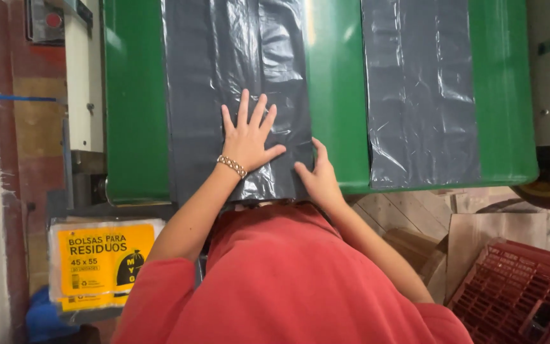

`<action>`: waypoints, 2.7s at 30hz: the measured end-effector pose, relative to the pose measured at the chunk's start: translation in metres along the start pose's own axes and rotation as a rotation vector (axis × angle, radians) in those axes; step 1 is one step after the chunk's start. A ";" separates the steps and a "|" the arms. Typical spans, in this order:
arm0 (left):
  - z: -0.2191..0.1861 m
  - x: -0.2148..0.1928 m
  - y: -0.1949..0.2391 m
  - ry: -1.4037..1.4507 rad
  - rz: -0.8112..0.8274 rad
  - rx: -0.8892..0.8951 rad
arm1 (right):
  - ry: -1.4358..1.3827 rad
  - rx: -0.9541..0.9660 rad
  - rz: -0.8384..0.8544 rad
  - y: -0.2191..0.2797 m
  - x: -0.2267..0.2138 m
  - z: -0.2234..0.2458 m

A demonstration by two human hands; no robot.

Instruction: The person is folding large black plastic bags on a green conveyor belt and then placing the folded bags into a red plastic crate.

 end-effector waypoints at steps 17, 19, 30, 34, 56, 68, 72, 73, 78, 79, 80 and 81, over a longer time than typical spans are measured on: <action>0.215 0.009 -0.086 1.079 0.546 -0.706 | -0.983 0.217 0.637 -0.147 0.004 0.071; 0.249 0.006 -0.091 1.170 0.581 -0.817 | -1.124 0.217 0.715 -0.197 0.005 0.106; 0.282 0.018 -0.085 0.565 0.030 -0.922 | -1.119 0.488 0.588 -0.414 0.067 0.100; 0.257 0.005 -0.082 0.094 -0.096 -0.888 | -0.810 0.305 0.405 -0.450 0.076 0.084; 0.202 0.025 -0.206 1.322 -0.156 -0.781 | 0.372 -0.955 -0.306 -0.355 0.044 0.188; 0.319 0.047 -0.123 1.525 -0.312 -1.053 | 0.287 -1.242 -0.456 -0.236 0.031 0.083; 0.272 -0.003 -0.125 0.032 -0.540 -0.827 | 0.325 -1.115 -0.273 -0.237 0.029 0.089; 0.254 0.003 -0.140 0.030 -0.540 -0.827 | 0.323 -1.115 -0.273 -0.240 0.038 0.107; 0.124 0.018 -0.172 -0.283 -0.265 -0.231 | 0.221 -1.175 -0.148 -0.244 0.117 0.160; 0.127 0.017 -0.168 -0.284 -0.270 -0.229 | 0.221 -1.179 -0.153 -0.244 0.120 0.154; 0.134 0.021 -0.165 -0.245 -0.108 -0.249 | 0.317 -1.159 -0.158 -0.246 0.125 0.148; 0.139 0.025 -0.161 -0.206 0.053 -0.270 | 0.414 -1.137 -0.162 -0.247 0.130 0.142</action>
Point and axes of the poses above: each hand's wrist, its own y-axis away from the middle knuckle, its own x-axis out of the palm, z = x × y, the point moved 4 cm from there along -y, towards the middle knuckle, and after that the axes turned 11 degrees about -z, right-handed, at the moved point
